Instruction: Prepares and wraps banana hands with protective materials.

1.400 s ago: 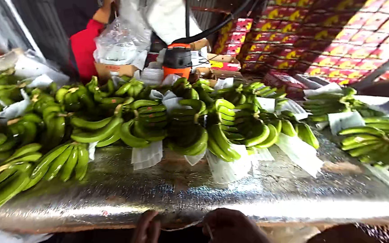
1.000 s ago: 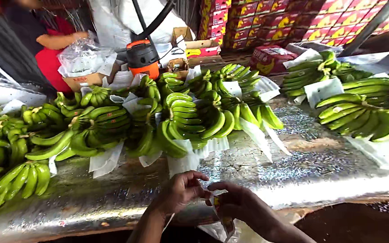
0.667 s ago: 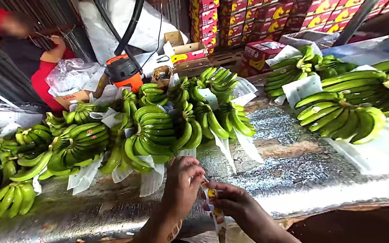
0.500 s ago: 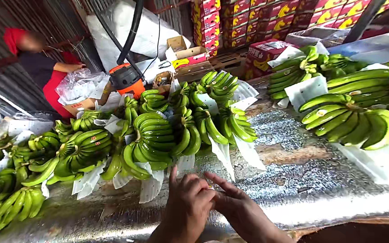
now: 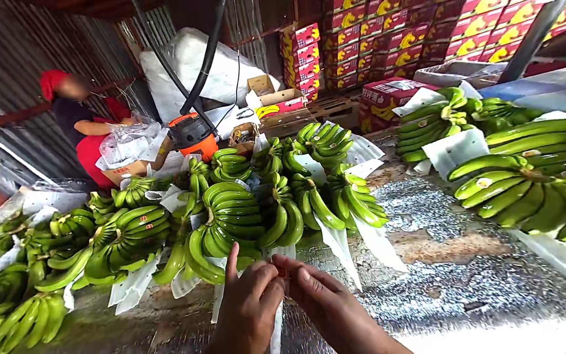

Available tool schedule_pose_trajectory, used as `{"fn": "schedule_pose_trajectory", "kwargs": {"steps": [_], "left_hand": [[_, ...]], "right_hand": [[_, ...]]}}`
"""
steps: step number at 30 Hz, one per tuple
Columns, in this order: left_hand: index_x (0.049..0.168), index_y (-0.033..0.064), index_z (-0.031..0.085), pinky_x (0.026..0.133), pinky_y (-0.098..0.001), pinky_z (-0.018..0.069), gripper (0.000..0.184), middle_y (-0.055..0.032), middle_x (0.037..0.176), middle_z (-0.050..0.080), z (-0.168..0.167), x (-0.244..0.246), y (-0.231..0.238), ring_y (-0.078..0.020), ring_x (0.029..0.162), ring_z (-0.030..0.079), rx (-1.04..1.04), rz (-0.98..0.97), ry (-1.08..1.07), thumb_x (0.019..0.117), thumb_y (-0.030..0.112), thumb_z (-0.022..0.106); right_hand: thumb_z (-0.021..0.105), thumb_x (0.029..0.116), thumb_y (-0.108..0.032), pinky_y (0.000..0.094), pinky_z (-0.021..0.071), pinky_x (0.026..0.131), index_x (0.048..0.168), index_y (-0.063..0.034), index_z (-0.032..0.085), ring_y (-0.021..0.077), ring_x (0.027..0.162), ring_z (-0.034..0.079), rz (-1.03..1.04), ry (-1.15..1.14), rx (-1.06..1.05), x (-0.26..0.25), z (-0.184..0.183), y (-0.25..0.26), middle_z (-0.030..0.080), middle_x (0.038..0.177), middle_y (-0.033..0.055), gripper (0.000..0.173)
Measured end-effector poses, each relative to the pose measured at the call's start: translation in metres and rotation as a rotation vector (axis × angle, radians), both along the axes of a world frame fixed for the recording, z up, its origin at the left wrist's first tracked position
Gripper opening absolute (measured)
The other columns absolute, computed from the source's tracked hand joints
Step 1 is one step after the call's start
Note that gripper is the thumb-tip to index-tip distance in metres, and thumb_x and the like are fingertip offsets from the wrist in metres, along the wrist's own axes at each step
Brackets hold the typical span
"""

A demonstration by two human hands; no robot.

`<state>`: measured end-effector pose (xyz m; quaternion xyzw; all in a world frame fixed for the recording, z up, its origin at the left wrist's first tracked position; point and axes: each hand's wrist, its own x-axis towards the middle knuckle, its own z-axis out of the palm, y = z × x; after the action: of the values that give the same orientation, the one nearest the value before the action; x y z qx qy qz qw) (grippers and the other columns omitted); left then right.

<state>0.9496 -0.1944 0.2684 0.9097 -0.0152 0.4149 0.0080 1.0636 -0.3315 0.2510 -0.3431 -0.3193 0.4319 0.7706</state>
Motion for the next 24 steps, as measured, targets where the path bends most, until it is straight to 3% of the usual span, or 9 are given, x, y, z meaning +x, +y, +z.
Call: {"fn": "schedule_pose_trajectory", "kwargs": {"steps": [4, 7, 8, 10, 12, 14, 17, 20, 24], "left_hand": [[0.095, 0.0158, 0.064, 0.122, -0.0517, 0.0312, 0.012, -0.0021, 0.105, 0.069, 0.003, -0.014, 0.031, -0.0126, 0.114, 0.066, 0.014, -0.016, -0.063, 0.1039, 0.020, 0.057], [0.101, 0.0197, 0.058, 0.113, -0.0340, 0.0449, 0.017, 0.0045, 0.113, 0.065, 0.021, -0.021, 0.057, -0.0065, 0.119, 0.061, -0.320, -0.059, -0.116, 0.1079, 0.033, 0.051], [0.103, 0.0182, 0.060, 0.102, -0.0266, 0.0513, 0.015, 0.0057, 0.111, 0.065, 0.032, -0.024, 0.067, -0.0032, 0.113, 0.062, -0.464, -0.052, -0.149, 0.1072, 0.030, 0.053], [0.103, 0.0062, 0.062, 0.076, -0.0237, 0.0598, 0.012, 0.0016, 0.096, 0.065, 0.053, -0.021, 0.095, -0.0029, 0.087, 0.066, -0.655, 0.056, -0.183, 0.1032, 0.018, 0.057], [0.110, -0.0046, 0.061, 0.068, -0.0283, 0.0602, 0.017, -0.0075, 0.093, 0.066, 0.053, -0.011, 0.124, -0.0093, 0.076, 0.067, -0.808, 0.231, -0.003, 0.0989, 0.009, 0.060], [0.121, -0.0068, 0.060, 0.075, -0.0394, 0.0601, 0.027, -0.0164, 0.101, 0.069, 0.037, 0.006, 0.149, -0.0209, 0.081, 0.070, -0.952, 0.405, 0.325, 0.0989, 0.009, 0.063], [0.123, -0.0057, 0.063, 0.090, -0.0526, 0.0564, 0.030, -0.0238, 0.112, 0.068, -0.002, 0.040, 0.182, -0.0345, 0.098, 0.069, -0.942, 0.545, 0.791, 0.0976, 0.010, 0.066], [0.121, -0.0055, 0.065, 0.101, -0.0606, 0.0488, 0.029, -0.0268, 0.118, 0.067, -0.035, 0.071, 0.199, -0.0415, 0.113, 0.064, -0.824, 0.667, 1.079, 0.0947, 0.008, 0.069], [0.120, -0.0047, 0.067, 0.103, -0.0636, 0.0463, 0.030, -0.0275, 0.126, 0.064, -0.057, 0.106, 0.203, -0.0441, 0.123, 0.060, -0.721, 0.826, 1.293, 0.0932, 0.009, 0.070]], "right_hand": [[0.043, 0.1084, -0.021, 0.0288, 0.0556, 0.095, 0.131, 0.0014, 0.062, 0.0123, 0.106, 0.068, 0.058, 0.181, -0.089, -0.006, 0.023, 0.035, 0.069, 0.120, 0.0070, 0.037], [0.055, 0.0992, -0.008, 0.0317, 0.0604, 0.085, 0.129, 0.0024, 0.062, 0.0141, 0.097, 0.070, -0.149, -0.018, -0.097, 0.018, 0.052, 0.065, 0.071, 0.116, 0.0076, 0.032], [0.058, 0.0951, -0.003, 0.0314, 0.0612, 0.082, 0.125, 0.0028, 0.064, 0.0150, 0.096, 0.071, -0.255, -0.089, -0.063, 0.034, 0.064, 0.073, 0.072, 0.113, 0.0085, 0.031], [0.062, 0.0901, 0.003, 0.0293, 0.0614, 0.078, 0.123, -0.0021, 0.069, 0.0135, 0.089, 0.071, -0.426, -0.214, 0.021, 0.067, 0.085, 0.083, 0.074, 0.108, 0.0067, 0.034], [0.067, 0.0877, 0.005, 0.0297, 0.0621, 0.080, 0.130, -0.0116, 0.069, 0.0127, 0.091, 0.071, -0.468, -0.354, 0.071, 0.093, 0.085, 0.085, 0.072, 0.112, 0.0040, 0.045], [0.069, 0.0872, 0.003, 0.0295, 0.0621, 0.078, 0.126, -0.0131, 0.071, 0.0129, 0.089, 0.071, -0.391, -0.403, 0.040, 0.105, 0.059, 0.087, 0.073, 0.109, 0.0035, 0.043], [0.067, 0.0871, 0.004, 0.0305, 0.0628, 0.077, 0.110, -0.0019, 0.074, 0.0140, 0.086, 0.072, -0.197, -0.315, -0.153, 0.103, 0.005, 0.089, 0.075, 0.102, 0.0061, 0.024], [0.067, 0.0884, 0.006, 0.0267, 0.0621, 0.072, 0.112, 0.0004, 0.073, 0.0119, 0.082, 0.072, -0.090, -0.188, -0.317, 0.106, -0.028, 0.086, 0.075, 0.103, 0.0064, 0.025], [0.058, 0.0975, 0.003, 0.0270, 0.0618, 0.076, 0.117, 0.0022, 0.070, 0.0123, 0.084, 0.072, -0.024, -0.053, -0.416, 0.125, -0.046, 0.091, 0.073, 0.109, 0.0080, 0.023]]}}
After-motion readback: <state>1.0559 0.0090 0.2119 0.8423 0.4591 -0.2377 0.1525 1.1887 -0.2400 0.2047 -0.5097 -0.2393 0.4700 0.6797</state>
